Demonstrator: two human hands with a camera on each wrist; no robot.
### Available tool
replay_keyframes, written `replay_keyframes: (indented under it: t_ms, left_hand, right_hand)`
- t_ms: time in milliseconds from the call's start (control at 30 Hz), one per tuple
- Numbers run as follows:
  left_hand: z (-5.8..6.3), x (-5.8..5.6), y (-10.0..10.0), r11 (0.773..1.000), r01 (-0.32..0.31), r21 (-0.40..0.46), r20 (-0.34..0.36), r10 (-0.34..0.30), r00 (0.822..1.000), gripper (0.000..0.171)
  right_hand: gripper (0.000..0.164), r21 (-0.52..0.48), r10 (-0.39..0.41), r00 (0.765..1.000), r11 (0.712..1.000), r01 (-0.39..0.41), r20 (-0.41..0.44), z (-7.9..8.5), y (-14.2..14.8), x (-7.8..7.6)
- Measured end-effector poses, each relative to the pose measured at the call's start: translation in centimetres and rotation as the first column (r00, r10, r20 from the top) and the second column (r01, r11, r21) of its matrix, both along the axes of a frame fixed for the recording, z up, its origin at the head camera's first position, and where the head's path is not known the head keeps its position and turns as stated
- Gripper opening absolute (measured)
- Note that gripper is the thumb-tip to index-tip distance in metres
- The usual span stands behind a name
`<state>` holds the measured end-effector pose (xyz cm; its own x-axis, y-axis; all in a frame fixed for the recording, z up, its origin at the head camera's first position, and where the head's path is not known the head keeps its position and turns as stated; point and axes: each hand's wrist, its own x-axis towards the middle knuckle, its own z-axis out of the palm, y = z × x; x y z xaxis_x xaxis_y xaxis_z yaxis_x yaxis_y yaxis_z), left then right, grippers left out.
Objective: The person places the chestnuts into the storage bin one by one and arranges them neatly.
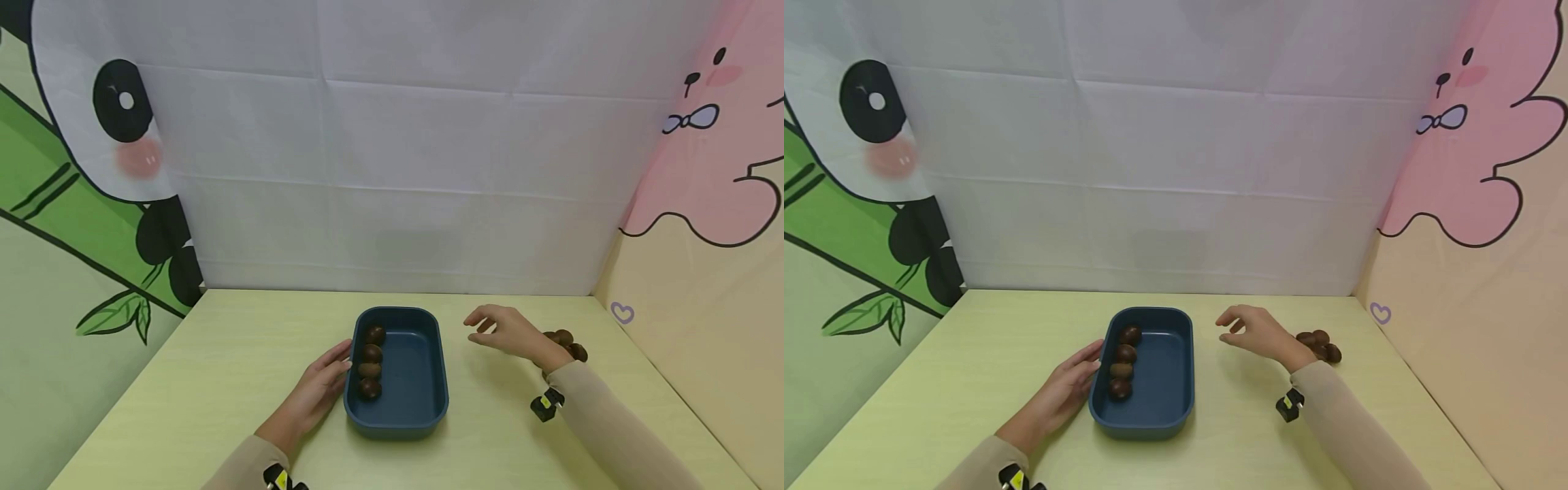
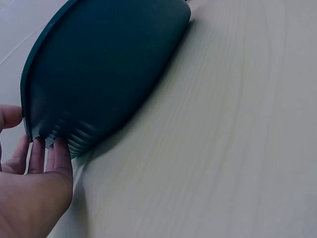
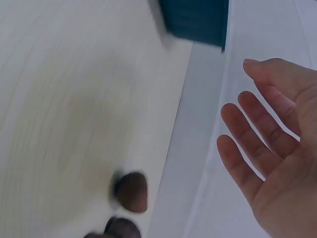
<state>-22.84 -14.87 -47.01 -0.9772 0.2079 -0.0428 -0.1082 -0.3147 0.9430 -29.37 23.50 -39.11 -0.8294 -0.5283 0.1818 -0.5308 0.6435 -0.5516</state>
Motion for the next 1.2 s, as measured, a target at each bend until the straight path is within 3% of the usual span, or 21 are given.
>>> replay_keyframes:
  t_ms: [233, 500, 733, 1200]
  left_hand:
    - [-0.1, 0.0, 0.0, 1.0, -0.005, -0.01, 0.001, 0.005, 1.0, 0.055]
    - [-0.1, 0.0, 0.0, 1.0, -0.013, -0.013, 0.005, 0.013, 1.0, 0.054]
    - [0.1, 0.0, 0.1, 1.0, -0.004, -0.003, 0.006, 0.004, 1.0, 0.055]
    - [0.1, 0.0, 0.0, 1.0, 0.01, -0.009, 0.007, -0.01, 1.0, 0.056]
  right_hand:
    - [0.029, 0.017, -0.155, 0.986, 0.988, 0.154, 0.065, -1.2, 3.9, -0.6]
    - [0.034, 0.051, -0.232, 0.966, 0.972, 0.228, 0.11, -2.9, 5.8, -1.1]
    - [0.04, 0.044, -0.224, 0.966, 0.975, 0.22, 0.128, -3.9, 6.4, -1.5]
    - [0.035, 0.148, -0.222, 0.966, 0.968, 0.202, 0.133, -4.2, 5.8, -1.8]
